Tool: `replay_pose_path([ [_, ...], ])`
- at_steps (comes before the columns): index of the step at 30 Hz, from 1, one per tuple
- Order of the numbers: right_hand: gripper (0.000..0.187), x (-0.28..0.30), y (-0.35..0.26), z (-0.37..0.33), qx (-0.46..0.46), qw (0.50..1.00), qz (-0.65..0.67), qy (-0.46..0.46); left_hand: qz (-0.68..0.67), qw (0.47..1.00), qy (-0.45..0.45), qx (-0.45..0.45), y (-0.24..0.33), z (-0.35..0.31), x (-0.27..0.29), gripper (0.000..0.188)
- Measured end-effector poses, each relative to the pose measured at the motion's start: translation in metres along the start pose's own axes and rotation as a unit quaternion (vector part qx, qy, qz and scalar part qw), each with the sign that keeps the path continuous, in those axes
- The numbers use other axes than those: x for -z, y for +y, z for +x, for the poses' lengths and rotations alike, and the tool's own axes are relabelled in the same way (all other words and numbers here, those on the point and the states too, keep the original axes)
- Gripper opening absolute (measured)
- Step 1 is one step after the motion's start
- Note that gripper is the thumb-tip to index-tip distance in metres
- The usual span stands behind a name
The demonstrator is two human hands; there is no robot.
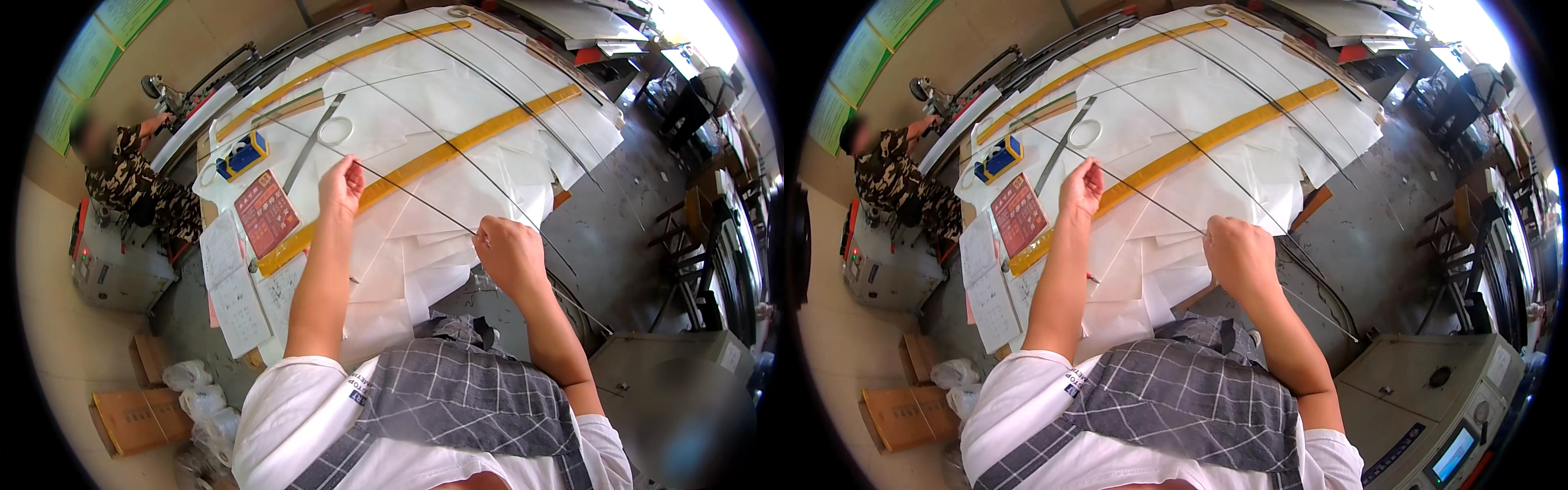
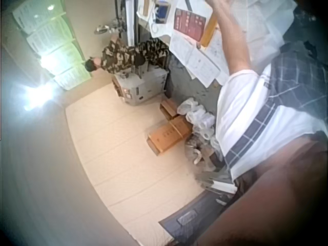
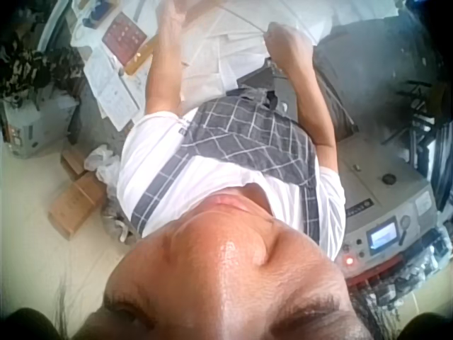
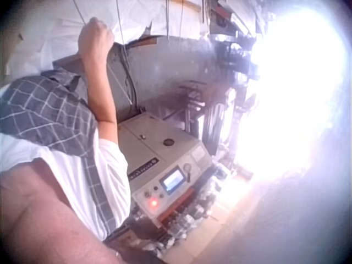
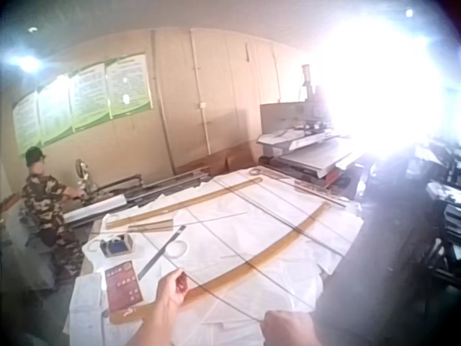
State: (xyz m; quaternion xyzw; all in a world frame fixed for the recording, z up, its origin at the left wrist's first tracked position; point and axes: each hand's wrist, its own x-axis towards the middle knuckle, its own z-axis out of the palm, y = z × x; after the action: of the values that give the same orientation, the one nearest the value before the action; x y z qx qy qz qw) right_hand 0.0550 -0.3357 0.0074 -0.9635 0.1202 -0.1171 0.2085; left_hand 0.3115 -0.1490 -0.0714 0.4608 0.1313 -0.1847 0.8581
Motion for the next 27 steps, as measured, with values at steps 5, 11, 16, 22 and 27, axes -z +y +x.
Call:
replay_pose_path([
  [5,0.016,0.011,-0.002,-0.008,-0.011,1.0,-0.002,-0.003,-0.033,0.999,0.014,-0.037,0.031,0.05,0.027,0.006],
  [11,0.012,0.026,0.003,-0.028,-0.026,1.0,0.007,0.004,-0.052,0.996,0.026,-0.066,0.052,0.078,0.038,0.005],
  [16,0.012,0.029,0.032,-0.054,-0.082,0.995,0.005,0.05,-0.033,0.995,0.005,-0.089,0.062,0.06,0.022,0.007],
  [22,0.011,0.037,0.072,-0.077,-0.203,0.968,-0.032,0.14,0.005,0.987,-0.082,-0.14,0.067,-0.003,-0.006,0.005],
  [27,0.02,0.064,0.06,-0.107,-0.244,0.933,0.066,0.257,-0.021,0.969,-0.111,-0.219,0.074,-0.048,-0.004,0.004],
])
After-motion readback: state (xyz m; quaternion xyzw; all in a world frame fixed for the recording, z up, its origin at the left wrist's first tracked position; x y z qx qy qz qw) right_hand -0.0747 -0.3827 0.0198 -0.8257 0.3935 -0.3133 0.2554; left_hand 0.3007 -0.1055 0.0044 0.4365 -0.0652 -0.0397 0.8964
